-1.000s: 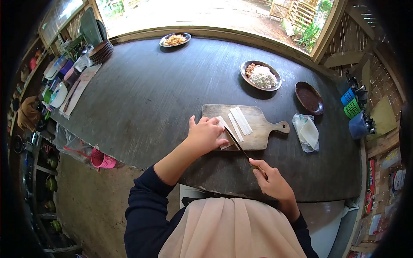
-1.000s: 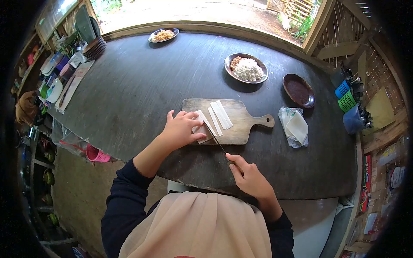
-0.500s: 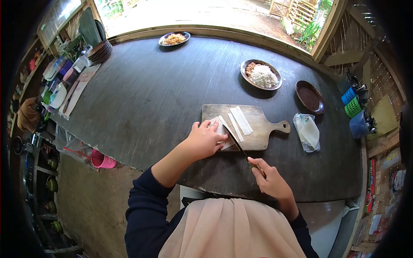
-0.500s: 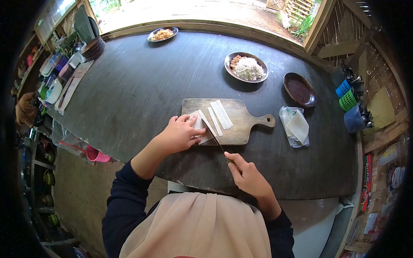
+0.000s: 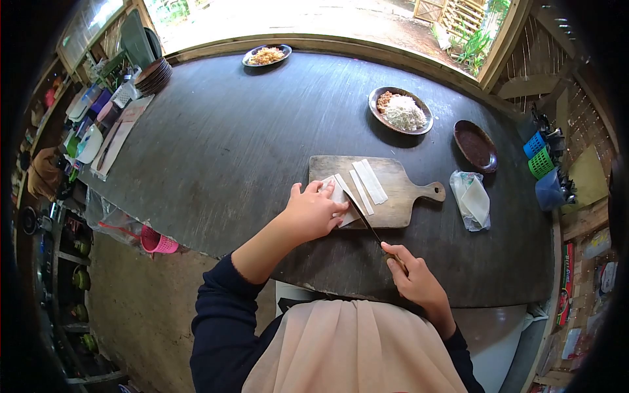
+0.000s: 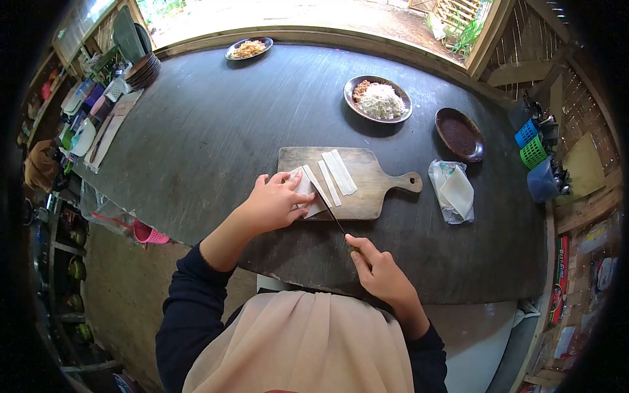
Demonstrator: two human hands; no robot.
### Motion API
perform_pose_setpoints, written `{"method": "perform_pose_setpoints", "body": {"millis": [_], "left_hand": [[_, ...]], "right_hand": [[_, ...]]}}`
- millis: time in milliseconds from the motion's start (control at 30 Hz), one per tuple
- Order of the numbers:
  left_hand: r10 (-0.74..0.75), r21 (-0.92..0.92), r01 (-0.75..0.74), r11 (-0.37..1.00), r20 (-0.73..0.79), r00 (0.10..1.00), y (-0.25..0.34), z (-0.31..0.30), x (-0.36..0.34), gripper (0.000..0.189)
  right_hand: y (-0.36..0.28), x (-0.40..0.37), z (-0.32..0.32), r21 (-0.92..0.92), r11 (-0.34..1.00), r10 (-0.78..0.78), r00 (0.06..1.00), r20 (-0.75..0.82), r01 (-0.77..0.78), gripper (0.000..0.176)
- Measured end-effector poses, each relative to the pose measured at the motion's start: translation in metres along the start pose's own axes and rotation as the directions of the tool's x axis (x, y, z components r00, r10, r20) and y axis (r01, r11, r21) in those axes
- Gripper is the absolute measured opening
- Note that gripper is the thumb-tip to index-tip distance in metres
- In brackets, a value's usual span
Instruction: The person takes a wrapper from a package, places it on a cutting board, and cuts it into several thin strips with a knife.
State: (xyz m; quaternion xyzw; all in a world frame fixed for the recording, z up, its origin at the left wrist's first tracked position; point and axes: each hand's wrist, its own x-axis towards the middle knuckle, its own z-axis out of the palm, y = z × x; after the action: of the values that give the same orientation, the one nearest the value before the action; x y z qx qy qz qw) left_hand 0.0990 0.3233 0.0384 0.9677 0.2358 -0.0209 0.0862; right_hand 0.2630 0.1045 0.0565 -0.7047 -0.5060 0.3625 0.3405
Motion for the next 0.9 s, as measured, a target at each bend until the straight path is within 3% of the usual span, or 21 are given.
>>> {"method": "perform_pose_setpoints", "body": {"millis": [267,900], "left_hand": [[-0.003,-0.004,0.003,1.0,0.007,1.0,0.0,0.001,0.0,0.038],[-0.007,0.015,0.007,1.0,-0.004,1.0,0.003,-0.002,-0.001,0.037]], "right_hand": [[0.005,-0.003,0.005,-0.005,0.999,-0.043,0.999,-0.033,0.043,0.033],[0.006,-0.039,-0.003,0.024,0.996,0.084,0.996,-0.027,-0.084,0.034]]}}
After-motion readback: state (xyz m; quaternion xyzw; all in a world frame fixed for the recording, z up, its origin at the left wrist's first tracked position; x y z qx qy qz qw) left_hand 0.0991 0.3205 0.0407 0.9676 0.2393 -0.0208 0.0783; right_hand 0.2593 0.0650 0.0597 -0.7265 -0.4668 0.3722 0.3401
